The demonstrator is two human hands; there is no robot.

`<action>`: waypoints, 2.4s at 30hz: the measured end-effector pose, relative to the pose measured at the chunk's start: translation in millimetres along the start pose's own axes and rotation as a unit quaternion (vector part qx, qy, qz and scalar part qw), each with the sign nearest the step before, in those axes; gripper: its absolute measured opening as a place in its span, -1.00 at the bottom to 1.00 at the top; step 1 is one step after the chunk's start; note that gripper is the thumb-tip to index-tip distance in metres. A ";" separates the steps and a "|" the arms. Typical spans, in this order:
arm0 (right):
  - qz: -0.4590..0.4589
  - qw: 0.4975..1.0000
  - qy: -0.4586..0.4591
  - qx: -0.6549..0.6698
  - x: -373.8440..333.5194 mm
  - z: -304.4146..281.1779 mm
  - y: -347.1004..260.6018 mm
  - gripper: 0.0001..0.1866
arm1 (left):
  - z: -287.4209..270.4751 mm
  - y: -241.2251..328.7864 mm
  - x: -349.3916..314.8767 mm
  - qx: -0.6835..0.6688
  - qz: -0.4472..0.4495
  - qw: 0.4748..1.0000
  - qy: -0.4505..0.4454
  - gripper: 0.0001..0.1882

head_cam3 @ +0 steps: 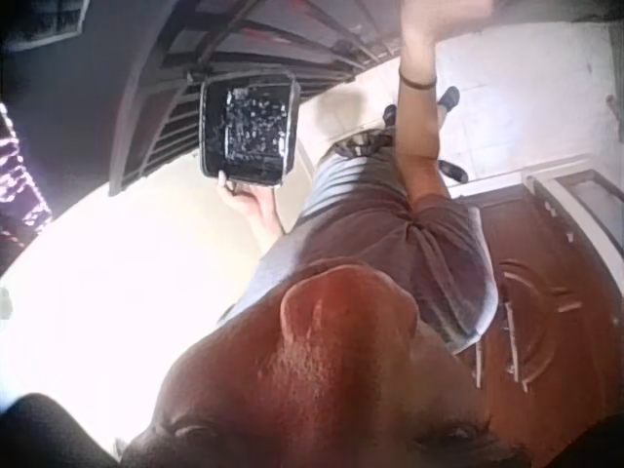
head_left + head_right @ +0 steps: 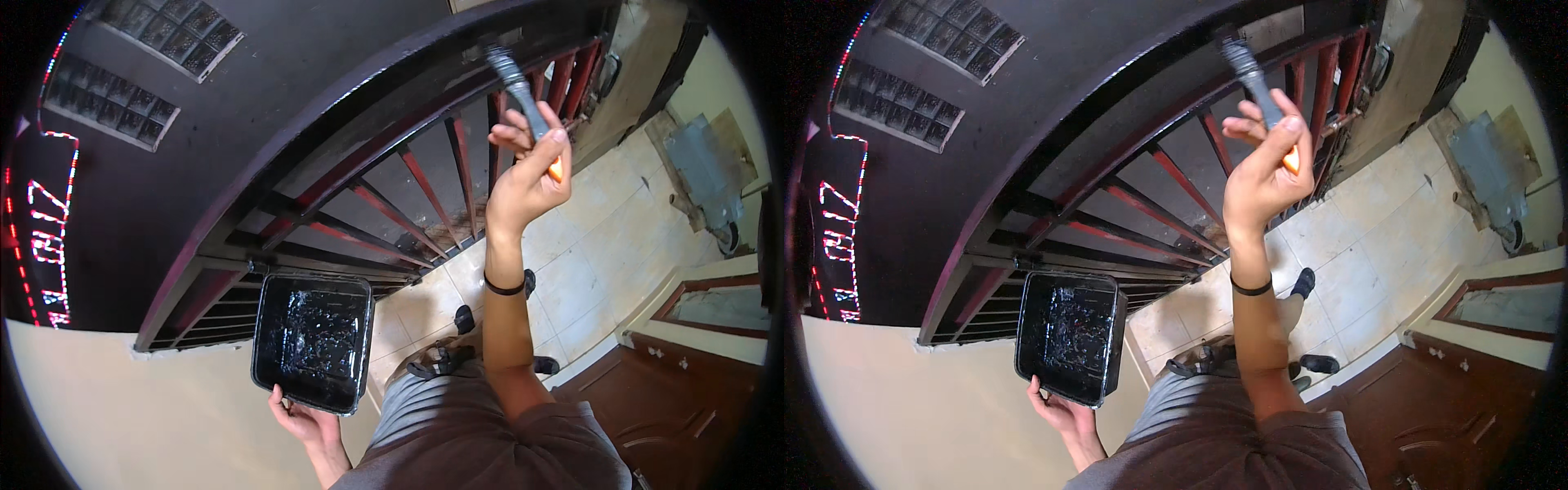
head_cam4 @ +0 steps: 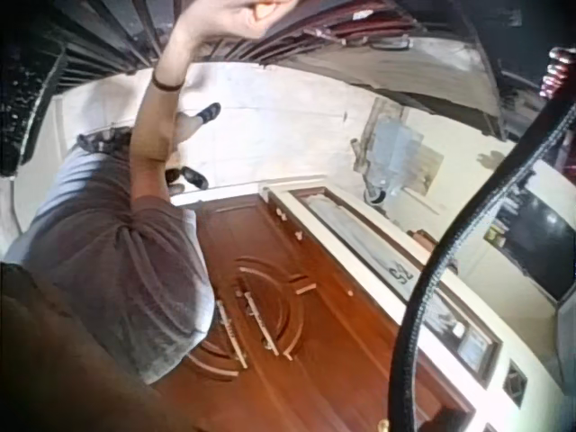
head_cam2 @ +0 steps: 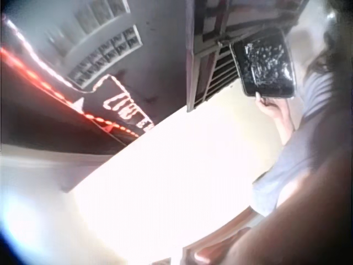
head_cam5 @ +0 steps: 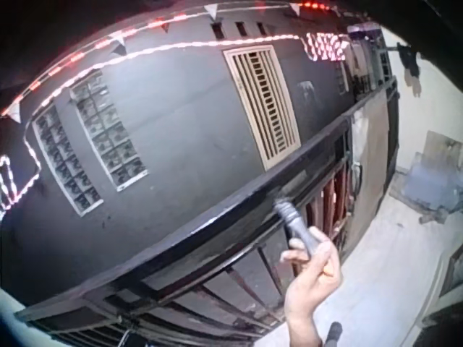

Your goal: The person paints a metal gate with black paint using a brush, dipping the brush into a black container of paint between strokes.

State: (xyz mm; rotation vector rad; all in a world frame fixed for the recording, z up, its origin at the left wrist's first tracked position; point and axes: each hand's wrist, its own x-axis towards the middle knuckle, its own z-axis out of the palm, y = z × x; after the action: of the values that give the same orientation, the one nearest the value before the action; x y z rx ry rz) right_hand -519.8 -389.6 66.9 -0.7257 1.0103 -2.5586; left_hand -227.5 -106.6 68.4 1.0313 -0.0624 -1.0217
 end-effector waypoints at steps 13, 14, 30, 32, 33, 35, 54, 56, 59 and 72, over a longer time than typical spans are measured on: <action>0.066 0.992 -0.083 0.068 -18.0 -12.4 24.6 -0.62 | 7.2 -2.1 1.3 0.035 0.019 0.999 0.000 -0.30; 0.064 0.993 -0.039 0.091 0.1 -10.3 27.7 -0.59 | 7.3 -2.4 2.1 0.037 0.018 0.999 0.001 -0.30; -0.002 0.999 0.029 0.020 8.6 -8.2 34.4 -0.58 | 24.4 -9.2 -4.9 0.029 0.029 0.999 0.024 -0.31; -0.047 0.997 0.067 0.001 7.9 -5.5 37.3 -0.59 | 25.9 -11.0 -4.3 0.044 0.035 0.998 0.031 -0.25; -0.020 0.999 0.023 0.022 -1.3 -4.9 34.7 -0.61 | 23.6 -10.6 -2.8 0.044 0.033 0.998 0.030 -0.25; -0.003 0.997 -0.073 0.032 -31.0 -4.7 30.7 -0.70 | 26.7 -11.5 -2.0 0.045 0.028 0.998 0.026 -0.25; 0.059 0.982 -0.153 0.095 -38.3 -13.6 17.5 -0.67 | 32.9 -14.5 -6.4 0.033 0.003 0.999 -0.017 -0.33; 0.115 0.977 -0.106 0.148 -16.6 -17.0 9.9 -0.66 | 35.9 -16.1 -8.4 0.036 0.002 0.999 -0.020 -0.33; 0.064 0.993 0.024 0.091 41.3 -16.7 27.9 -0.58 | 38.8 -18.9 -11.0 0.043 0.004 0.999 -0.023 -0.35; 0.023 0.972 -0.218 0.091 31.5 -24.1 16.0 -0.68 | 78.3 -55.7 -9.0 0.046 -0.014 0.999 -0.014 -0.35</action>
State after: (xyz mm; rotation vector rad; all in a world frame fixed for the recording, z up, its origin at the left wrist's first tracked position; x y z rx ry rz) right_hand -557.8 -401.5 51.4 -1.1284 0.6323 -2.2660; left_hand -307.8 -159.8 74.6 1.1033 -0.1196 -1.0675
